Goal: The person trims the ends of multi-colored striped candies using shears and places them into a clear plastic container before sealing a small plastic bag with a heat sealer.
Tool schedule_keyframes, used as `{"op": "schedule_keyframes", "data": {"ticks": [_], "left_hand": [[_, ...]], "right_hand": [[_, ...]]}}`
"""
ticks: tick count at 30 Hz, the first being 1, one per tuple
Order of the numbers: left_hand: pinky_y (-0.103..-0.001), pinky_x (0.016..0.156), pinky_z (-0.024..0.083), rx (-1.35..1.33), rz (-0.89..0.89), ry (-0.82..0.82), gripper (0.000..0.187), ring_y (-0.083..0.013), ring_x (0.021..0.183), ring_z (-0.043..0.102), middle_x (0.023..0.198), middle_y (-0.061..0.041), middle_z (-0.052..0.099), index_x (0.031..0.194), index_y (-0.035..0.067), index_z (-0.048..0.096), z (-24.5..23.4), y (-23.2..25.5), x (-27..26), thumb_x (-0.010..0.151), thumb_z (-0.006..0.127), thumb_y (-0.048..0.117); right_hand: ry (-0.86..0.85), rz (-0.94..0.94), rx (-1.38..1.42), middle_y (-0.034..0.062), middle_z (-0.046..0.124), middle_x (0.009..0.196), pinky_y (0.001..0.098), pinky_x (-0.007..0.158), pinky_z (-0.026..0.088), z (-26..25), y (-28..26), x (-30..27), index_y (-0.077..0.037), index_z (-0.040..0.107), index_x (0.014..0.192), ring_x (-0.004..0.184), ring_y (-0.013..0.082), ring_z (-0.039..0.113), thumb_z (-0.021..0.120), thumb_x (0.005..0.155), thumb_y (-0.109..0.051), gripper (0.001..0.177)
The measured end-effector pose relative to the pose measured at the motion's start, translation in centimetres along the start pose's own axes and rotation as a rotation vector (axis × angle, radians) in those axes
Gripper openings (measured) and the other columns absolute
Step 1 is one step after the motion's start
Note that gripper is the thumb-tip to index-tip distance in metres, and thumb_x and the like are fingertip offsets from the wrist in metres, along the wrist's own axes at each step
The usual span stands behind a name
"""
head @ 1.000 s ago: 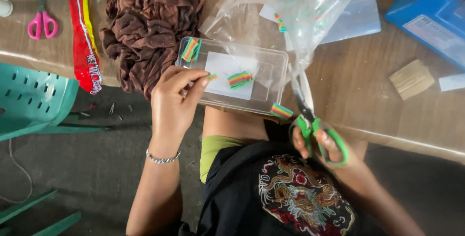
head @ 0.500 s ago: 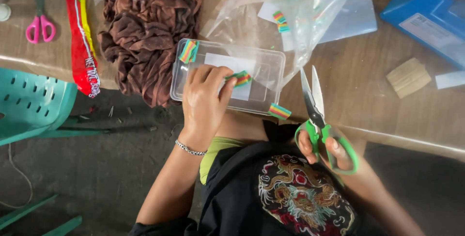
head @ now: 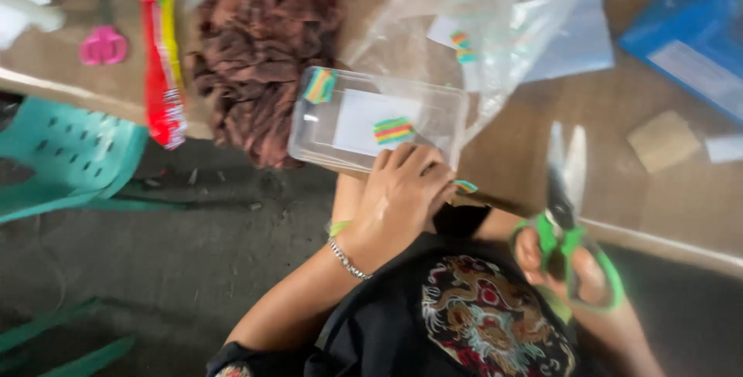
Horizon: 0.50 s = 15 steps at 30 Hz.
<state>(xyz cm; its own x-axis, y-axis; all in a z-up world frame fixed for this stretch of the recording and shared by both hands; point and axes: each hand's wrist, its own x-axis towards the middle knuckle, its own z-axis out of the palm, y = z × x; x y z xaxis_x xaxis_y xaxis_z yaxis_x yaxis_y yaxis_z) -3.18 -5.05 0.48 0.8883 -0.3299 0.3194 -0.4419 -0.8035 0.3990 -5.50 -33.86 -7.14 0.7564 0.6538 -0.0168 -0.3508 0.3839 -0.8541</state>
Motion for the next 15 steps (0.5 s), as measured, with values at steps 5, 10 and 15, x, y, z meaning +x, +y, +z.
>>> {"op": "schedule_keyframes", "data": {"ticks": [5,10,15], "left_hand": [[-0.042,0.079,0.048,-0.275,-0.090,0.158,0.009,-0.0278,0.087,0.064,0.092,-0.007,0.066,0.089,0.012,0.067,-2.4,-3.8,-0.4,0.091,0.076,0.013],[-0.041,0.084,0.045,-0.101,-0.253,0.351,0.014,-0.0270,0.087,0.063,0.087,-0.006,0.071,0.082,0.011,0.070,-8.4,-10.3,-0.3,0.095,0.072,0.006],[-0.046,0.075,0.044,0.573,-0.159,0.417,0.013,-0.0299,0.092,0.054,0.104,0.002,0.059,0.095,0.021,0.078,-6.3,-14.9,0.0,0.088,0.088,0.022]], "right_hand": [[-0.115,-0.089,-0.035,0.0008,0.050,0.074,0.0229,0.044,0.038,0.0,-0.6,1.0,-0.005,0.053,0.088,0.054,0.0098,0.046,0.053,0.108,-0.064,0.062],[-0.114,-0.097,-0.065,0.0000,0.050,0.074,0.0242,0.048,0.038,0.3,-0.8,1.2,-0.006,0.054,0.086,0.054,0.0100,0.047,0.051,0.108,-0.065,0.063],[-0.118,-0.118,-0.080,0.0000,0.051,0.074,0.0232,0.048,0.036,1.8,-2.0,2.1,-0.005,0.054,0.089,0.057,0.0090,0.046,0.053,0.108,-0.063,0.062]]}}
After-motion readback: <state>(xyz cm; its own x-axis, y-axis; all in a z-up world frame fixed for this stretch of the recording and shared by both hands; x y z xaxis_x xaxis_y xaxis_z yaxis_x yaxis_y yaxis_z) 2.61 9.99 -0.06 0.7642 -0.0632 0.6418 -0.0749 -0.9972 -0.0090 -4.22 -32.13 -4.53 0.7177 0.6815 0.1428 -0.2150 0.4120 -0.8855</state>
